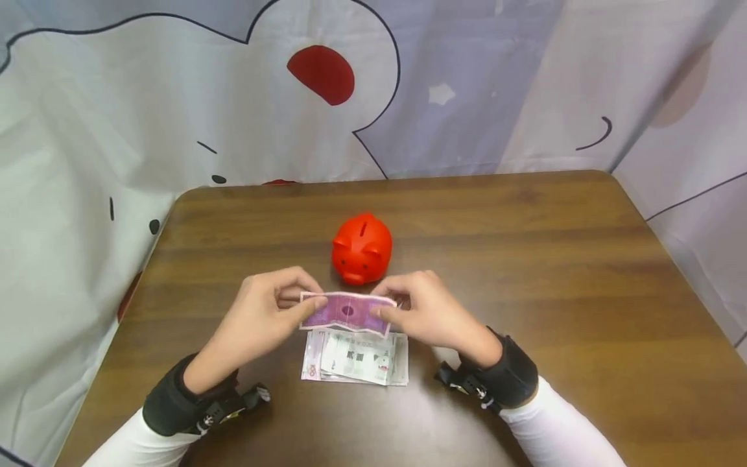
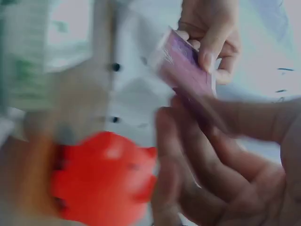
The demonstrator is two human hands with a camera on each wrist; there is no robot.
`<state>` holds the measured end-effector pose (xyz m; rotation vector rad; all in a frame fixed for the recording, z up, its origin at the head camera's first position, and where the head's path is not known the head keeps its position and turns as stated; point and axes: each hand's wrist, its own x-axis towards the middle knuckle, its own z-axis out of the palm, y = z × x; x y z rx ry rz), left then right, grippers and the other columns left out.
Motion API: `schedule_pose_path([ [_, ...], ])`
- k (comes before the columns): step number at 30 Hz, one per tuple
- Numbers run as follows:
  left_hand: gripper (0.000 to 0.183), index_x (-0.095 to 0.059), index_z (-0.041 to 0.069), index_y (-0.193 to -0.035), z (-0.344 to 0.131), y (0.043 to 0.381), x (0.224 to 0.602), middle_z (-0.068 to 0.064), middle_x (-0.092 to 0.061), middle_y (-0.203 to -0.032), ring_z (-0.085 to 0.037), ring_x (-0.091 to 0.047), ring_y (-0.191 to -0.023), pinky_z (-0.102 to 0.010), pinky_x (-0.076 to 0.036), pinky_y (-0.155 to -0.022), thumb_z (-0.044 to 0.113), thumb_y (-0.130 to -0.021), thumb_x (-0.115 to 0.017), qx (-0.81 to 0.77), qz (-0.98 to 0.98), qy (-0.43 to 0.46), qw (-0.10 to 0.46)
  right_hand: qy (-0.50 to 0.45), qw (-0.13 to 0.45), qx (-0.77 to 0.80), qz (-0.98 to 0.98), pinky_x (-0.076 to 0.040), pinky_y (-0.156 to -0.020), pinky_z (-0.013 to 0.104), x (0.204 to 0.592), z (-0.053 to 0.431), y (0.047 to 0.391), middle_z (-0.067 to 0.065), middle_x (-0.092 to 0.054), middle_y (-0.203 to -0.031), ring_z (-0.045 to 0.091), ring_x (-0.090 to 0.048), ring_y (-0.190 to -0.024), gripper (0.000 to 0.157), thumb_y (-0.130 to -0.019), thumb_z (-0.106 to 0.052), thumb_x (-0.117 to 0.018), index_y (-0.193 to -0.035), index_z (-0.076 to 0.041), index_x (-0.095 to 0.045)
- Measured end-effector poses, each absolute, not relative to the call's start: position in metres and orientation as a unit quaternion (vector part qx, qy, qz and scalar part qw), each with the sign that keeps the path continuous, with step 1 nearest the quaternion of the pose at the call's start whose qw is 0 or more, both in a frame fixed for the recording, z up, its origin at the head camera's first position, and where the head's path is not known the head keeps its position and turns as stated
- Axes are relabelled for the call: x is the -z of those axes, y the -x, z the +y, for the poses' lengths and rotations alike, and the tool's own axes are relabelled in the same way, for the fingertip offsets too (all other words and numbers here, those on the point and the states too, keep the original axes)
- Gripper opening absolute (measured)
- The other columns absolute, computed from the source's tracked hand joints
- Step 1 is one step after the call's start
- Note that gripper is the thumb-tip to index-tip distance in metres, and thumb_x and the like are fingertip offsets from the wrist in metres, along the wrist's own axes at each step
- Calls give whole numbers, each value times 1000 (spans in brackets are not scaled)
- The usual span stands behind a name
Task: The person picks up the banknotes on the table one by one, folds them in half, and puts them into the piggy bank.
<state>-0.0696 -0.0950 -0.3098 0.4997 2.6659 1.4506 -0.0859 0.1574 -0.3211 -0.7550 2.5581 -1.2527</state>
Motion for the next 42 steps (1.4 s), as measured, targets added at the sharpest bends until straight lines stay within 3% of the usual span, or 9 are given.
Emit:
schedule_pose_path([
  [4,9,-74,13,-88,-100,77,282,-7,-80,-80,-10,-67,-59,-17,-38,-39,12,-82,-80,-538,827,-161,-8,191,11,506,841,-55,-52,24,288,160,86,2,-76,-78,12,-67,-60,10,-84,-11,-79,-93,-14,-77],
  [8,9,-75,13,-89,-101,80,259,-6,-79,-77,-7,-49,-48,-21,-19,-36,12,-82,-80,-573,798,-182,-44,182,-70,557,807,-59,-53,24,261,162,83,-5,-77,-80,12,-70,-61,11,-81,-7,-80,-90,-12,-78],
  [12,10,-75,9,-89,-92,76,254,-9,-80,-80,1,-61,-53,-10,-42,-42,7,-81,-80,-589,777,-192,-113,176,-173,567,785,-60,-55,20,253,158,79,-12,-77,-76,9,-71,-59,11,-75,2,-83,-83,-4,-78],
  [15,11,-75,3,-88,-81,70,260,-13,-80,-82,-5,-75,-69,-17,-61,-59,2,-79,-81,-584,763,-200,-191,186,-290,546,764,-58,-56,15,258,151,75,-5,-77,-70,2,-68,-57,13,-68,5,-86,-76,0,-77],
  [19,10,-75,-1,-85,-65,63,270,-13,-79,-77,-15,-77,-69,-21,-62,-65,-1,-77,-80,-533,748,-234,-320,233,-430,477,730,-53,-58,11,267,138,72,9,-74,-62,2,-63,-56,10,-66,2,-86,-73,1,-78],
  [23,12,-73,-3,-84,-55,61,275,-14,-78,-74,-19,-76,-64,-23,-62,-66,-5,-74,-79,-505,725,-267,-386,288,-501,427,696,-50,-51,17,272,124,69,10,-70,-58,12,-61,-50,7,-72,-3,-82,-71,1,-76],
  [30,14,-72,-5,-87,-52,61,273,-17,-77,-75,-19,-75,-62,-22,-62,-62,-9,-75,-77,-527,702,-297,-377,343,-557,364,663,-53,-48,23,280,103,67,10,-69,-60,15,-61,-48,17,-83,-6,-72,-69,5,-72],
  [37,19,-72,-8,-100,-49,58,271,-23,-78,-88,-22,-77,-74,-23,-63,-66,5,-86,-75,-569,675,-325,-339,365,-525,377,671,-59,-61,24,279,96,65,15,-72,-74,20,-68,-60,15,-81,-6,-75,-83,8,-74],
  [42,20,-72,-10,-102,-54,59,270,-26,-77,-93,-24,-77,-83,-26,-63,-69,-6,-83,-74,-597,680,-304,-297,361,-488,414,679,-59,-66,22,273,103,66,18,-72,-78,22,-69,-66,21,-80,-9,-80,-88,9,-74],
])
